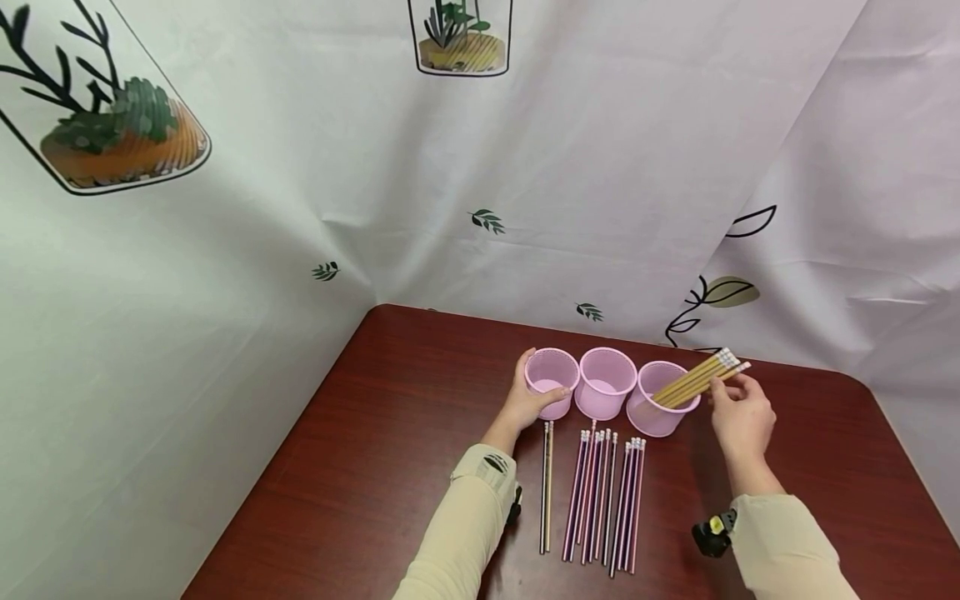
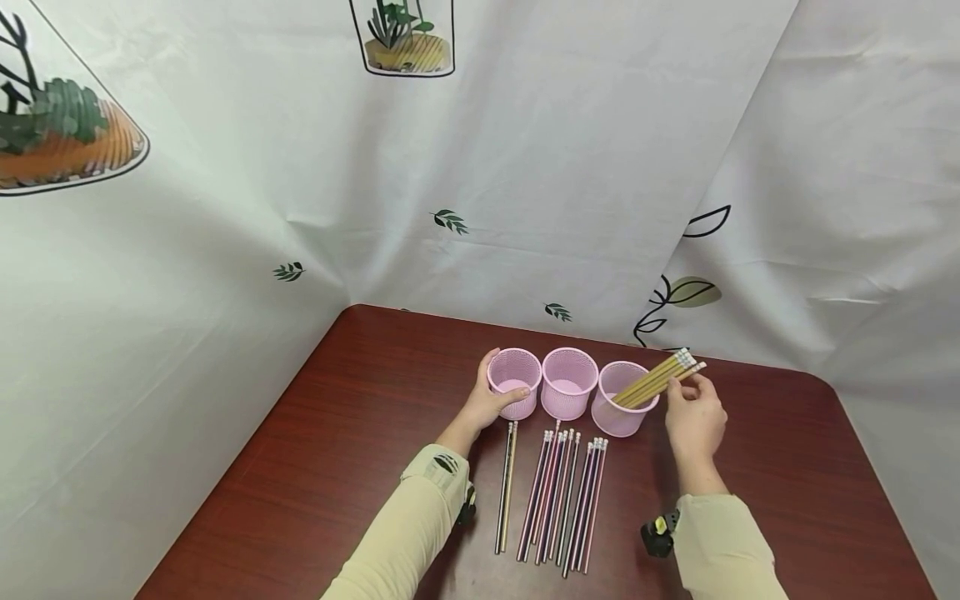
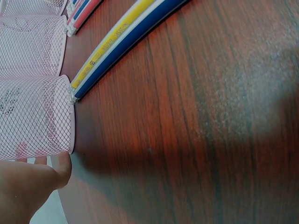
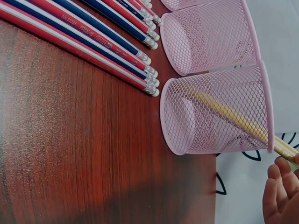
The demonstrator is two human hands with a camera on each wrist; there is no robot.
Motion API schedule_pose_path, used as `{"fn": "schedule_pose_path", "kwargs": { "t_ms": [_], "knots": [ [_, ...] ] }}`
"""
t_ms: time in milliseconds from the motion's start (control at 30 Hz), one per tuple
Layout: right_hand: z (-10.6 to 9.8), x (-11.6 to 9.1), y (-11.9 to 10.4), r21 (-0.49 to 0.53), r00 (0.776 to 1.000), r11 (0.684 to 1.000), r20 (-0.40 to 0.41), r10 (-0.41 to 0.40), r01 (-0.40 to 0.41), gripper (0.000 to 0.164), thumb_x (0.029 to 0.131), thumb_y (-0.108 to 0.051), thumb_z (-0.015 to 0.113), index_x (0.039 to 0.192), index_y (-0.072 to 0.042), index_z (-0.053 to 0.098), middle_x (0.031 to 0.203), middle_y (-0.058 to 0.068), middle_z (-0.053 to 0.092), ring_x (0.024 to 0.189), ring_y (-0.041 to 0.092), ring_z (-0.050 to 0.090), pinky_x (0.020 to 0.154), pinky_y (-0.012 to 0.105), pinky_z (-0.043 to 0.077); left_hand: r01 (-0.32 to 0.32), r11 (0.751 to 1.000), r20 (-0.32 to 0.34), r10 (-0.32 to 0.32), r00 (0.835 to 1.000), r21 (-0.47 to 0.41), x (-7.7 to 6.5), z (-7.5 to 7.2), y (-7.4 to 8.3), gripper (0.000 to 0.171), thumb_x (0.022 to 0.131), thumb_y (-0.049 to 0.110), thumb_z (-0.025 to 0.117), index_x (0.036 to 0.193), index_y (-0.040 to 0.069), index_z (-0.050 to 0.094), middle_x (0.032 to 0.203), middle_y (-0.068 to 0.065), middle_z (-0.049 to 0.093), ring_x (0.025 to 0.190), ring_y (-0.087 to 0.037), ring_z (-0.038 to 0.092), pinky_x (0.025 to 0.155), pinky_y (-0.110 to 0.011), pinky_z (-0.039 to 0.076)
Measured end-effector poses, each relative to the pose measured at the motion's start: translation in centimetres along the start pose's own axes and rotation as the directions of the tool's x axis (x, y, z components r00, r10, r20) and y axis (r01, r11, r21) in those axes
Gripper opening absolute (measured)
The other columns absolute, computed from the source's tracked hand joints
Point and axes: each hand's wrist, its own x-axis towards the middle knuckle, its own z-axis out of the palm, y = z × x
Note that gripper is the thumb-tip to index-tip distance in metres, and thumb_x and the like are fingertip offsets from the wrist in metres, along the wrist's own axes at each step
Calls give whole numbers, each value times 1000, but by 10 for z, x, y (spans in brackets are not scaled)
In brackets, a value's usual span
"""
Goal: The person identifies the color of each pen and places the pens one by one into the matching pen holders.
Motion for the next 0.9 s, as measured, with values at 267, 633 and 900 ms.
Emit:
{"fn": "schedule_pose_path", "kwargs": {
  "t_ms": [267, 633, 900],
  "knots": [
    [5, -3, 0, -51, 1000, 999, -8, -13, 13, 37, 91, -28, 54, 117, -2, 59, 95, 17, 66, 53, -11, 38, 60, 26, 36, -27, 998, 22, 29, 999, -65, -11, -2, 25, 88, 70, -6, 75, 140, -2, 22, 135, -30, 34, 121, -47, 33, 102, -58, 24],
    [9, -3, 4, -50, 999, 998, -23, 23, -24, 38, 90, -34, 56, 111, -3, 60, 94, 15, 64, 65, 9, 48, 61, 28, 35, -3, 1000, -17, 3, 1000, 12, 0, 1, -3, 91, 69, 0, 78, 142, 10, 25, 136, -16, 40, 121, -33, 40, 102, -48, 31],
    [12, -12, -10, 125, 983, 991, -180, -27, 50, 38, 87, -28, 58, 114, -3, 47, 77, -7, 41, 68, 4, 37, 64, 24, 30, -5, 1000, -21, 5, 1000, 19, 0, 0, -1, 89, 70, 0, 78, 141, 12, 26, 137, -17, 39, 122, -34, 39, 102, -48, 30]
  ]
}}
